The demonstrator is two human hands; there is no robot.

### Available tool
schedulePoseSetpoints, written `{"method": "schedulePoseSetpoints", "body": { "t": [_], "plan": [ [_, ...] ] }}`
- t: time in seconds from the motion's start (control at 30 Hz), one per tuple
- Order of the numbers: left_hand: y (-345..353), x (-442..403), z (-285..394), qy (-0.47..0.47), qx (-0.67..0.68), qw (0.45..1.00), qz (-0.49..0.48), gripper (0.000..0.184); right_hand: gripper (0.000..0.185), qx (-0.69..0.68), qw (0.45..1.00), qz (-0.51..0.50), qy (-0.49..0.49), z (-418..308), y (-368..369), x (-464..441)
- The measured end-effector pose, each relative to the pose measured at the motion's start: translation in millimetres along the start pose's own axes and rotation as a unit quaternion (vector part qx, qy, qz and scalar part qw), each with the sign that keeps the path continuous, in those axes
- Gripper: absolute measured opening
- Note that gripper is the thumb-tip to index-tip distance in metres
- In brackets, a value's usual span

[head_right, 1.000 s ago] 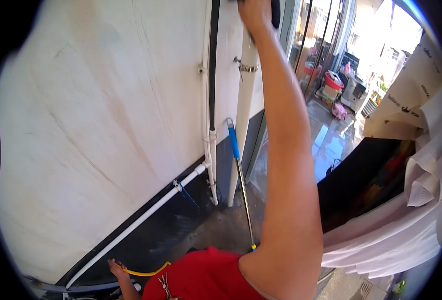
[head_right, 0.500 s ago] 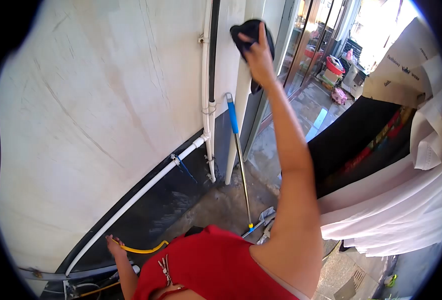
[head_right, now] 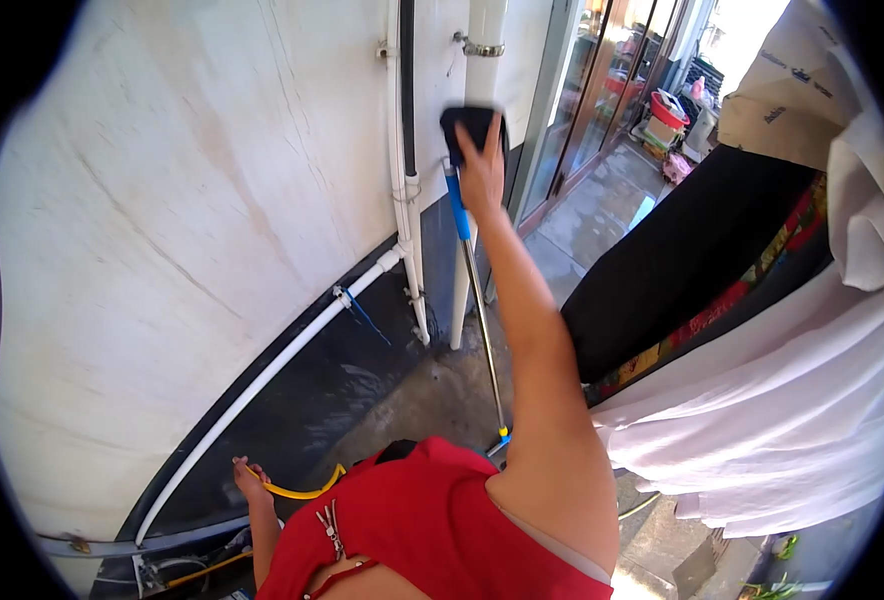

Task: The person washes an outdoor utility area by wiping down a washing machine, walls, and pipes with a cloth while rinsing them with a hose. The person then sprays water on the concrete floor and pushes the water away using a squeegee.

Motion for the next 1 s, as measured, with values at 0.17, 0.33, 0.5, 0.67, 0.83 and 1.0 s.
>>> {"method": "schedulePoseSetpoints", "body": {
  "t": [0.17,0.33,0.5,0.67,0.83,1.0],
  "plan": [
    [-4,9,-5,-0.001,-0.006,1.0,0.006,0.026,0.06,0.167,0.985,0.032,0.013,-33,-28,-71],
    [2,18,-6,0.019,-0.02,1.0,0.0,0.028,0.055,0.148,0.979,-0.11,0.085,-4,28,35],
    [-21,6,-27,0.011,0.011,1.0,0.014,0.033,0.05,0.059,0.995,-0.049,0.066,13,38,78],
    [-26,8,-29,0.002,0.002,0.999,0.04,0.035,0.043,0.181,0.975,0.121,-0.033,-68,-52,-58],
    [-17,8,-28,0.003,0.008,0.999,0.037,0.035,0.035,0.414,0.907,-0.007,-0.073,-51,-34,-106],
    [-17,10,-36,0.006,0.047,0.998,0.037,0.031,0.019,0.404,0.9,-0.13,-0.097,-20,7,-35]
  ]
}}
Point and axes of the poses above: each hand's wrist, its own x-axis away from the middle knuckle, its own y-axis out of the palm, z = x × y, the point moved 5 cm from there along -x, towards the middle knuckle, and after that the axes turned 15 degrees about -z, right-handed, at the moved point
